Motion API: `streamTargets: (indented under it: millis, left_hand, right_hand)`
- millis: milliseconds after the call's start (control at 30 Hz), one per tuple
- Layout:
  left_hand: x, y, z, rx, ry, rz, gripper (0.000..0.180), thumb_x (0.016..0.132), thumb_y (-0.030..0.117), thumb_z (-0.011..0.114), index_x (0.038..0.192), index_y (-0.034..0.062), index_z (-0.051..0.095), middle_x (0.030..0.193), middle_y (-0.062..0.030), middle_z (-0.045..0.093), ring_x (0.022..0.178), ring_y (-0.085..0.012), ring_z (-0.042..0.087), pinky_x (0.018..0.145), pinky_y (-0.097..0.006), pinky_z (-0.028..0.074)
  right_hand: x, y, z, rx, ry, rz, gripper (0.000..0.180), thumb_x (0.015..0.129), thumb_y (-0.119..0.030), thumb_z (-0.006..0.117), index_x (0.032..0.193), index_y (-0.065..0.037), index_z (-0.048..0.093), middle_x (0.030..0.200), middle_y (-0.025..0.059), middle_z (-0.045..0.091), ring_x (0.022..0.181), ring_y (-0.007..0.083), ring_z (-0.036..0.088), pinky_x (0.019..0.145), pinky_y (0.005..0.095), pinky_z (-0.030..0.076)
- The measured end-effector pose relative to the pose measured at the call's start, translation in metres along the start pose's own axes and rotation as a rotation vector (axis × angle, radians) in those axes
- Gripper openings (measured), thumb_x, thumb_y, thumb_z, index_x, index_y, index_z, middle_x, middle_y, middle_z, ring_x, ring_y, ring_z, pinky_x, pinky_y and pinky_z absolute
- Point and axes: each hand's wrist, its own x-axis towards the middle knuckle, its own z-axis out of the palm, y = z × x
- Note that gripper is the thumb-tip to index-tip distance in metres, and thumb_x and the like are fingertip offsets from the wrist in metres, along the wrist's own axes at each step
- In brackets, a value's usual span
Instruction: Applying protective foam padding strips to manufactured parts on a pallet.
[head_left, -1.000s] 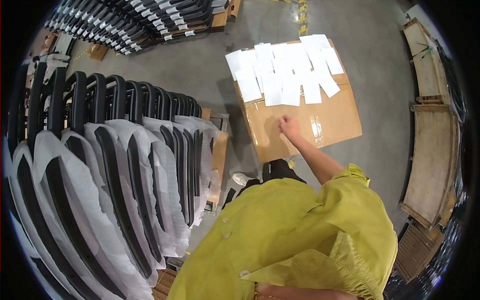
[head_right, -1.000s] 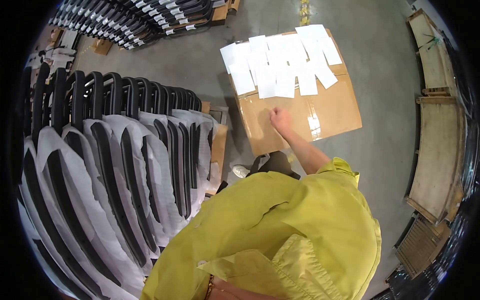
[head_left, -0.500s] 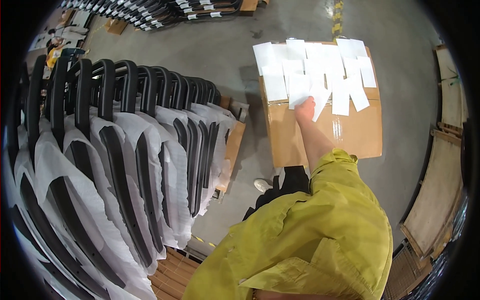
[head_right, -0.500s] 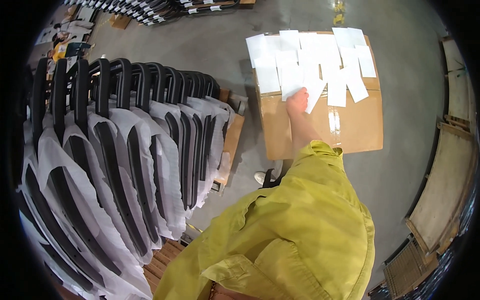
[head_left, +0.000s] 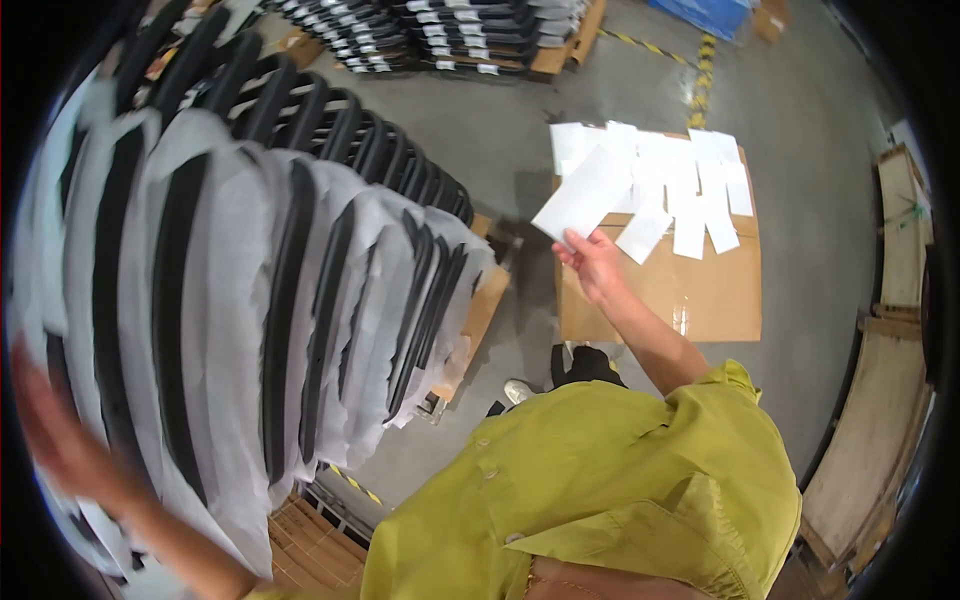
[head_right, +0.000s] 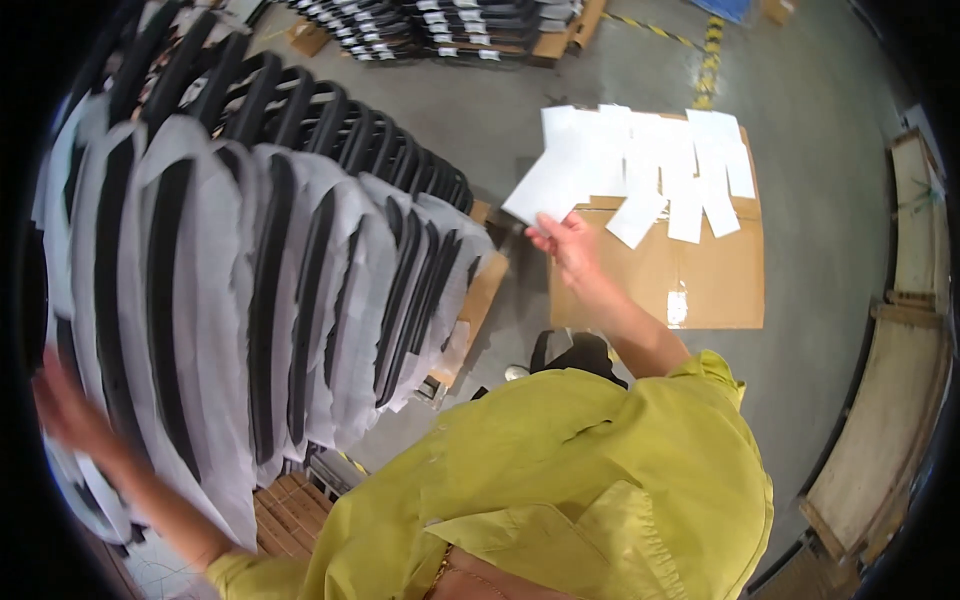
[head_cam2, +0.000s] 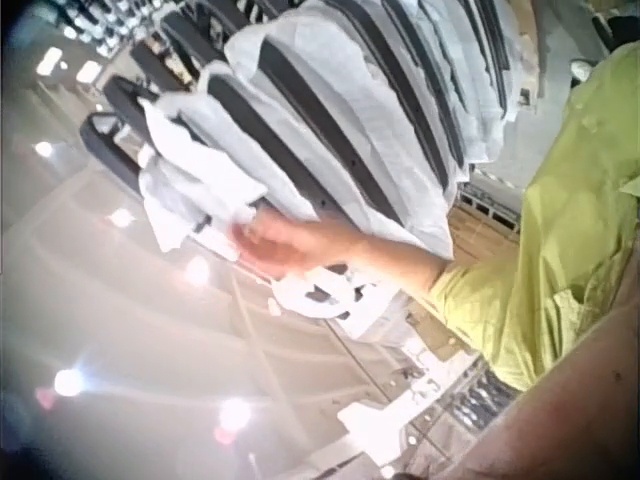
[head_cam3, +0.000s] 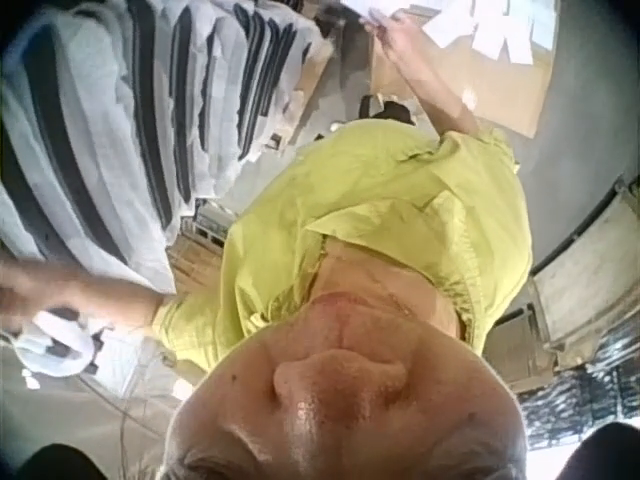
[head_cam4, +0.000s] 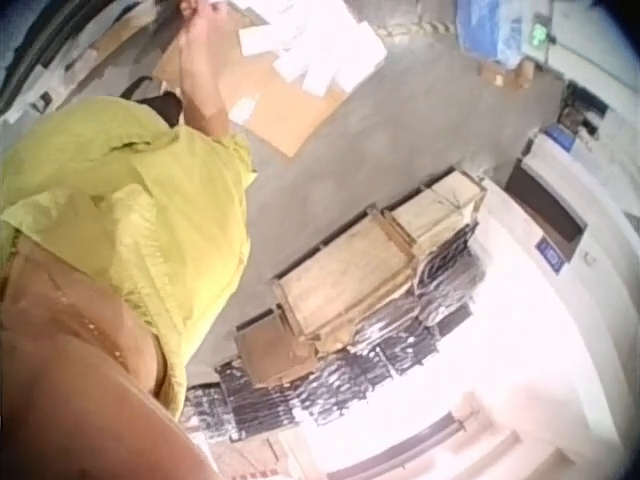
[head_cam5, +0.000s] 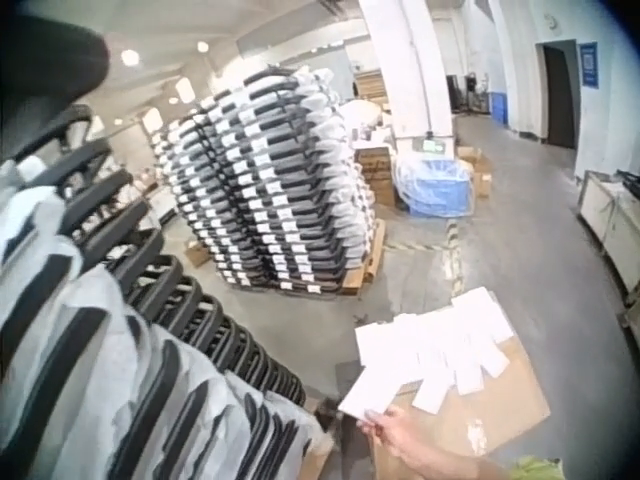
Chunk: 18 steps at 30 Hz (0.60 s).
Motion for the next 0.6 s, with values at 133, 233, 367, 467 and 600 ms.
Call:
streamTargets:
  millis: [133,233,367,467,600]
  left_hand:
    - [-0.135,0.083,0.080,-0.769,-0.718,-0.305,0.056,0.067,0.007,0.065,0.116,0.0023,0.040,0.112,-0.0110,0.047,0.100,-0.0173,0.047,0.084,-0.029,0.038]
    - [-0.204,0.075,0.107,-1.405,-0.780,-0.829,0.029,0.076,0.008,0.059,0.102,0.0014,0.049,0.094,-0.0022,0.054,0.084,-0.0097,0.050,0.073,-0.022,0.042]
    - [-0.189,0.019,0.036,-0.873,-0.606,-0.512,0.019,0.078,0.015,0.057,0.086,-0.0015,0.057,0.077,-0.0040,0.060,0.071,-0.0072,0.051,0.063,-0.022,0.042]
    - [-0.185,-0.022,-0.016,-0.656,-0.646,-0.304,0.018,0.076,0.017,0.056,0.086,0.0018,0.058,0.070,-0.0092,0.059,0.061,-0.0140,0.055,0.057,-0.025,0.043]
    - [-0.166,-0.018,-0.067,-0.629,-0.705,-0.106,0.019,0.074,0.018,0.057,0.088,0.0050,0.058,0.065,-0.0113,0.057,0.055,-0.0218,0.055,0.052,-0.028,0.043]
  right_hand:
    - [-0.079,0.010,0.093,0.073,-0.350,0.063,0.023,0.076,-0.009,0.058,0.096,-0.001,0.051,0.089,0.0074,0.058,0.073,0.0151,0.057,0.064,0.0251,0.048]
    - [-0.145,0.024,0.154,-0.052,-0.529,0.119,0.026,0.078,-0.012,0.055,0.101,0.000,0.050,0.093,0.0079,0.056,0.078,0.0157,0.056,0.067,0.0269,0.047]
    - [-0.177,0.001,0.171,-0.595,-0.659,-0.058,0.014,0.079,-0.011,0.055,0.083,0.003,0.057,0.070,0.0069,0.058,0.062,0.0110,0.055,0.056,0.0211,0.045]
    - [-0.202,-0.027,0.204,-0.865,-0.690,-1.009,0.016,0.071,-0.005,0.060,0.086,0.000,0.056,0.076,0.0071,0.058,0.070,0.0182,0.055,0.061,0.0256,0.043]
    - [-0.240,-0.035,0.265,-1.215,-1.129,-1.359,0.022,0.069,-0.009,0.061,0.089,-0.001,0.055,0.080,0.0070,0.058,0.074,0.0197,0.054,0.066,0.0272,0.042]
